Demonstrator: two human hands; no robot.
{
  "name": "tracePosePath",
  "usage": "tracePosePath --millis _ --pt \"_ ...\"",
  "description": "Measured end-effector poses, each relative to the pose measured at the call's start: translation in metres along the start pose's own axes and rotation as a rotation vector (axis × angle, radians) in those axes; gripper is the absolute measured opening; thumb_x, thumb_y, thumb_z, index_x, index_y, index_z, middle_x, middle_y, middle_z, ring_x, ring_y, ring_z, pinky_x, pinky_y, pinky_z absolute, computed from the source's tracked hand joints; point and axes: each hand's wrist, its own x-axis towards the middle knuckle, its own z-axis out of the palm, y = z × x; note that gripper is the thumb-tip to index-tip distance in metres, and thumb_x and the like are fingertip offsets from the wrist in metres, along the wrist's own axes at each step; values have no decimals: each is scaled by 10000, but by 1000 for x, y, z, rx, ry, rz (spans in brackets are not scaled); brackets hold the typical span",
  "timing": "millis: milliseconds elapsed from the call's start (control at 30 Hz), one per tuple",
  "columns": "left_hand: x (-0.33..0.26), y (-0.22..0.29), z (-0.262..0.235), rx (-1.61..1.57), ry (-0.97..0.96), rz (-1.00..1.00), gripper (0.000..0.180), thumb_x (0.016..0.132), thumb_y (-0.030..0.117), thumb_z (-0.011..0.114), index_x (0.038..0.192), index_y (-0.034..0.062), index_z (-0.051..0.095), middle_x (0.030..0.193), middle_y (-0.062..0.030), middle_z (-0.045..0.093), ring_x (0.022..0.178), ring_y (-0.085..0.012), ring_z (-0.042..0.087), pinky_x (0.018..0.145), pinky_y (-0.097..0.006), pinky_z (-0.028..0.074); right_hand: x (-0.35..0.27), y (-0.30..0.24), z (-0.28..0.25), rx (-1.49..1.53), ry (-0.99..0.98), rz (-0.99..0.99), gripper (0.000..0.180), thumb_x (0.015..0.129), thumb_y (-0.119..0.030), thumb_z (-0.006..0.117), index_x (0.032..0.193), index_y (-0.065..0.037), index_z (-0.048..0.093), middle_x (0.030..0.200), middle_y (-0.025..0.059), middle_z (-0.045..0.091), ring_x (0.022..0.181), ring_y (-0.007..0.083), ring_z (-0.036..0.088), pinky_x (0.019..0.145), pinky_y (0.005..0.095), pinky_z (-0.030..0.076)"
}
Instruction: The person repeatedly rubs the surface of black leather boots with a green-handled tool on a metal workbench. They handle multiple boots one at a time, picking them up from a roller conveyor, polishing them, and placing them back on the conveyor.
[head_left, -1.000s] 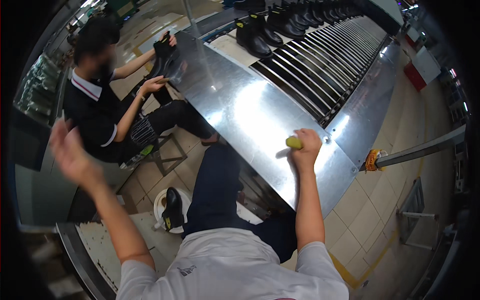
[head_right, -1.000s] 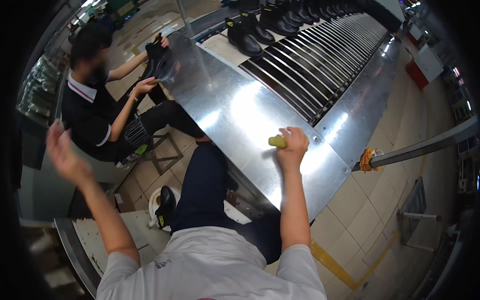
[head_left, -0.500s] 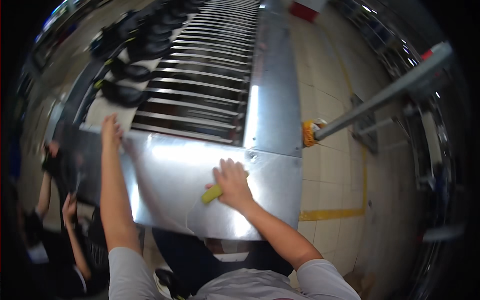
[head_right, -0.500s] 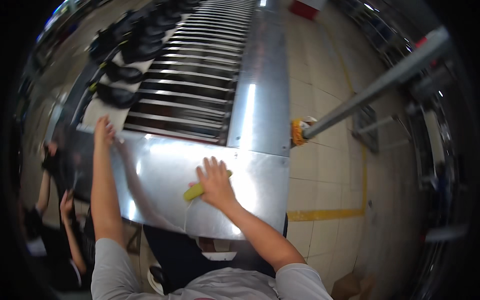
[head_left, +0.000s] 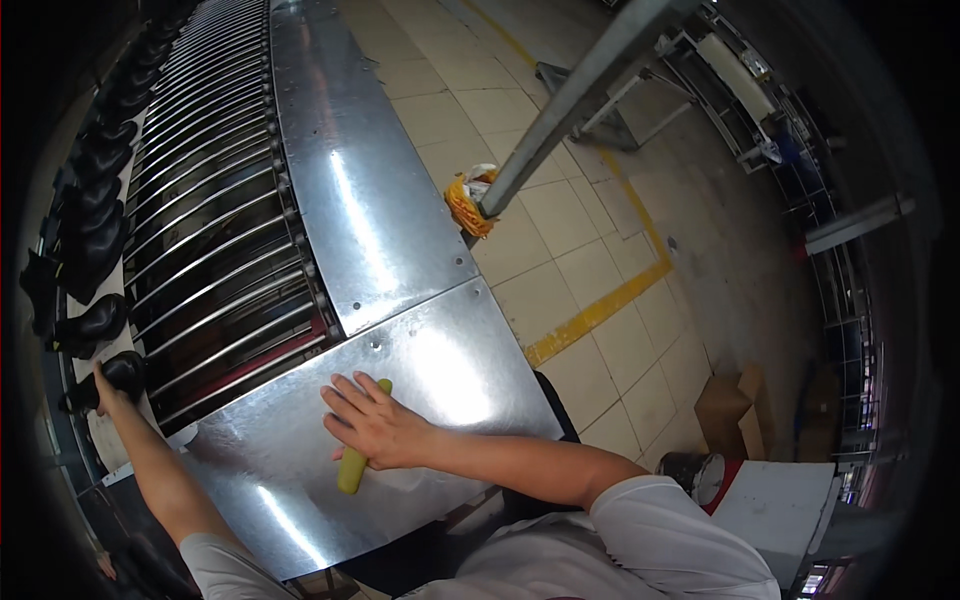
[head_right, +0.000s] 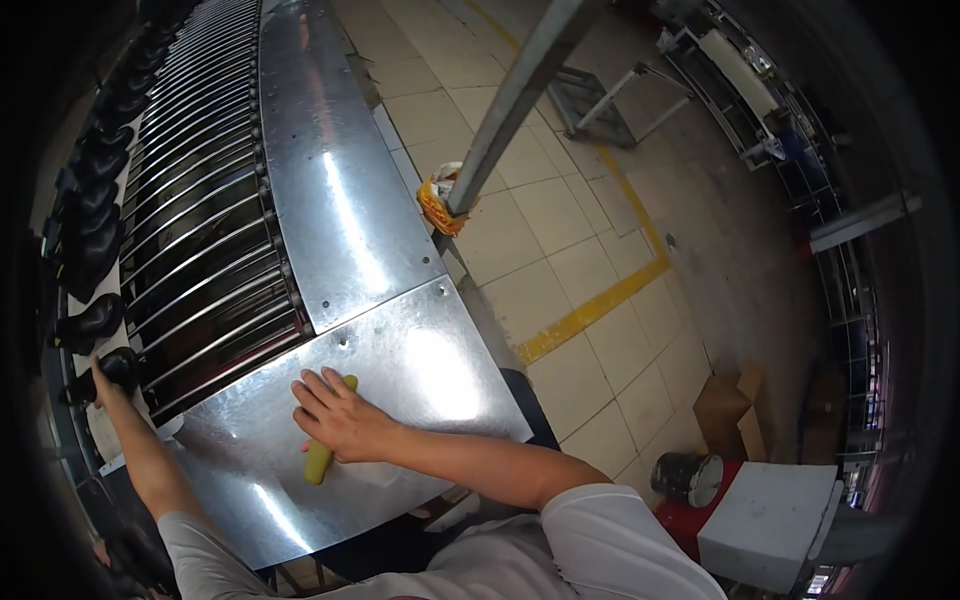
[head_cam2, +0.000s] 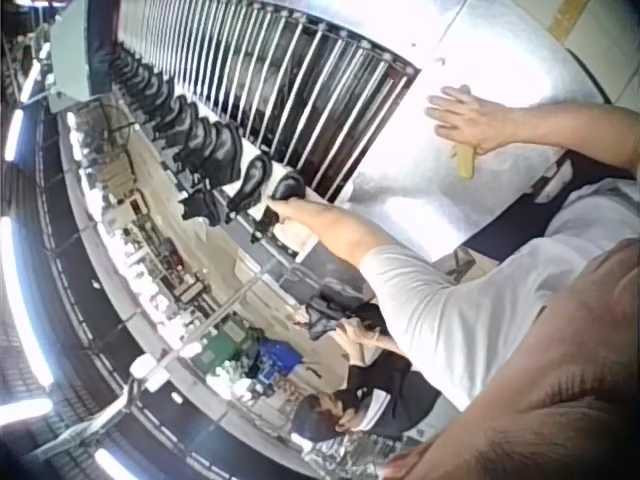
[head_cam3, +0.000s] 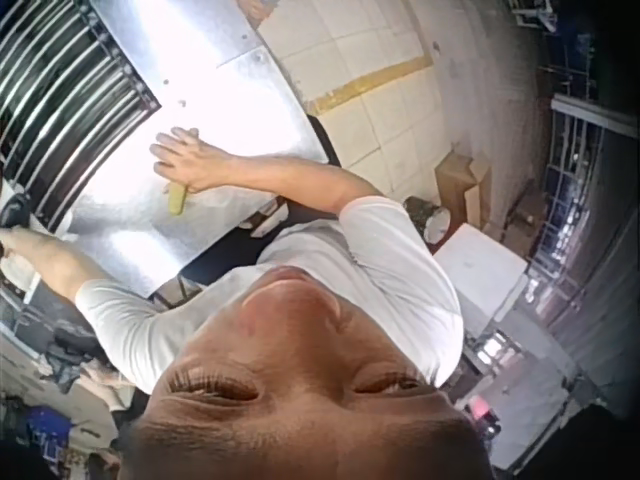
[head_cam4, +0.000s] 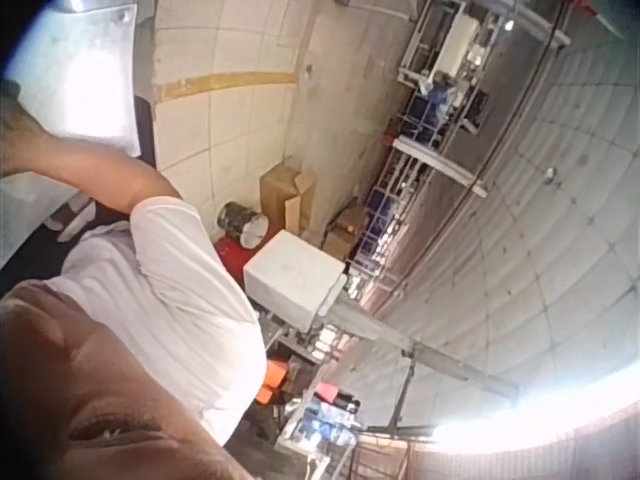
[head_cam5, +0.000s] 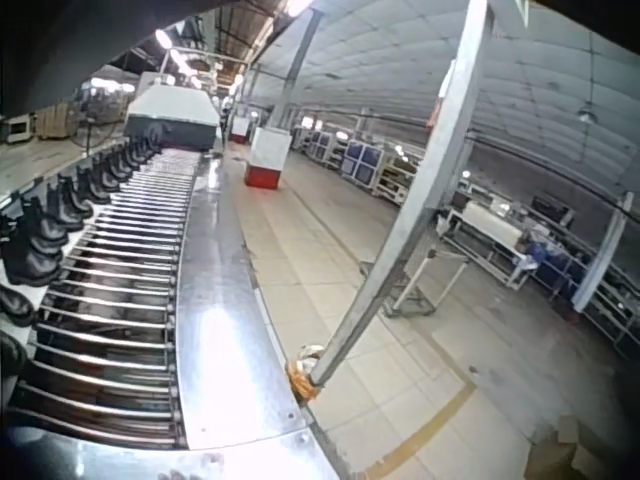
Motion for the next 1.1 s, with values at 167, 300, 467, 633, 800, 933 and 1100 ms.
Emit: tracePosePath --millis 167,300,467,633,800,933,1100 --pt "23 47 -104 -449 -482 -203 588 814 409 813 1272 71 663 1302 -123 666 1159 -307 662 1002 -468 548 7 -5 0 20 63 -78 454 918 -397 697 1110 7 616 1376 285 520 1362 456 438 1134 599 324" --pt "-123 -30 -158 -653 -1014 -88 560 935 325 711 1336 -37 565 1240 -204 654 1107 -363 651 1002 -476 547 -2 8 1 76 1 1 439 906 -373 714 1109 7 632 1371 279 523 1367 450 425 1136 598 319" --pt "-324 -83 -260 -686 -1063 75 898 983 653 518 1490 -80 409 1303 -244 593 1218 -375 575 1086 -491 459 2 7 19 133 317 6 329 883 -352 728 1017 -53 697 1088 132 661 1213 329 562 1091 545 364" --pt "-449 -139 -307 -593 -975 -355 601 943 620 596 1149 61 679 826 -36 681 668 -229 663 597 -337 570 4 29 26 287 551 18 305 865 -294 777 1035 -48 715 993 140 719 959 360 670 863 474 482" --pt "-483 -206 -287 -519 -539 200 420 987 281 703 1258 -34 649 1197 -88 677 1071 -179 635 988 -319 478 -6 20 5 521 476 200 242 877 -205 834 1054 -81 723 960 93 740 865 229 702 788 364 537" --pt "-478 -211 -277 -357 -401 450 429 983 321 704 1128 -82 685 1077 -115 708 974 -202 643 907 -347 489 -9 10 -24 975 298 498 250 981 -238 740 1070 -5 723 815 53 705 723 129 675 674 288 550" --pt "-470 -218 -275 -263 -342 490 453 972 354 698 1065 -89 696 1004 -163 729 921 -254 674 856 -381 505 20 16 -50 1238 325 682 316 997 -270 708 1099 21 639 678 29 568 564 139 560 568 312 506"
